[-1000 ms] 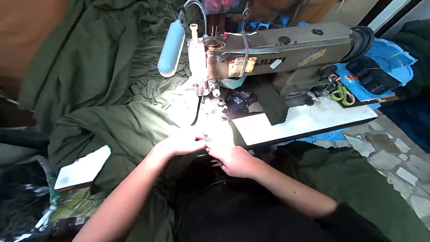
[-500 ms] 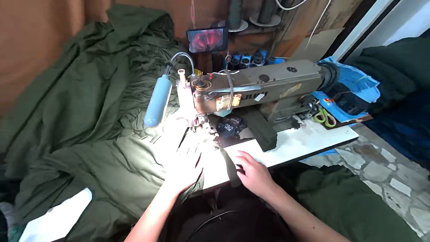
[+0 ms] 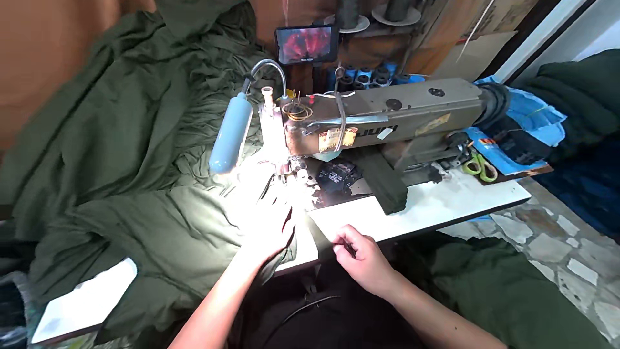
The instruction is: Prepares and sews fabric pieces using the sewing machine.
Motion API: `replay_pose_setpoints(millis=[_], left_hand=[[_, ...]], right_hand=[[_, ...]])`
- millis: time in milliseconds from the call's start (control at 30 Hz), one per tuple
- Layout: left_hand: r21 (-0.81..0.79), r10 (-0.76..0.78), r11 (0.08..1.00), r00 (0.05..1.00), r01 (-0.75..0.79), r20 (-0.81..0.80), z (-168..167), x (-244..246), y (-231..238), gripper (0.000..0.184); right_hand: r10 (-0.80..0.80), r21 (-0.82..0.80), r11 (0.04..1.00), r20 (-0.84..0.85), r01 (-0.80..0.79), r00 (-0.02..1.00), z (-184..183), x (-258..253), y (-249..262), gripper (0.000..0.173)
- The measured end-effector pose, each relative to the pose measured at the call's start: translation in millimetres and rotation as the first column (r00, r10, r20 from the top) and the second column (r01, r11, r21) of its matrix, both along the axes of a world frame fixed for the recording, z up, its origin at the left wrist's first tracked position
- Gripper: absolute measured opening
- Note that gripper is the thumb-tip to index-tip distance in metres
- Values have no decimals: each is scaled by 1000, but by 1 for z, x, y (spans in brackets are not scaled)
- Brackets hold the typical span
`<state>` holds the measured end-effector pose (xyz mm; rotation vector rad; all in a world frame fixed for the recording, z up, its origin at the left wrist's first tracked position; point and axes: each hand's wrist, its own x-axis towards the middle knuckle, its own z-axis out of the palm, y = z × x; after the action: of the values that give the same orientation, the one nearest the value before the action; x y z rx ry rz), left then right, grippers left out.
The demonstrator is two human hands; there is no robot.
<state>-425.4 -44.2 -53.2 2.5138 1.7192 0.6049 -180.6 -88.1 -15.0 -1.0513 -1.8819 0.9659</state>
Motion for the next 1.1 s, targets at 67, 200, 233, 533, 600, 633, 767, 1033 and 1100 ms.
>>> replay_pose_setpoints(millis=[67,200,233,533,600,633,767,1033,1100], left_hand=[[36,21,999,996,-24,82,11,-4,9,40],[75,-70,995,997,68,29,12,-10,25,41],[95,-109,990,994,106,23,9,-11,30,40],[-18,-143,990,990,143,-6,10,-7,32,39],[-32,-142,989,990,141,-18,8,-8,32,40],[-33,-144,989,989,143,-19,7,-7,31,40],[4,-159,987,986,159,-47,5,-6,30,39],[170,-131,977,991,125,21,12,-7,-9,27],[212,-91,976,986,60,141,14,-4,-23,24]], right_hand=[[133,-7,991,-108,-135,985,12,-9,-8,16],[344,92,938,-136,-334,929,18,-25,-22,16],[367,99,929,-141,-355,920,18,-28,-23,16],[473,-51,867,-233,-496,850,13,-27,-32,16],[485,-41,859,-247,-510,838,13,-27,-31,15],[485,-40,859,-254,-511,836,12,-27,-31,15],[499,-20,851,-276,-524,821,11,-27,-30,15],[318,199,908,246,-369,915,-4,-27,15,26],[313,119,903,478,-413,821,-10,-33,31,30]])
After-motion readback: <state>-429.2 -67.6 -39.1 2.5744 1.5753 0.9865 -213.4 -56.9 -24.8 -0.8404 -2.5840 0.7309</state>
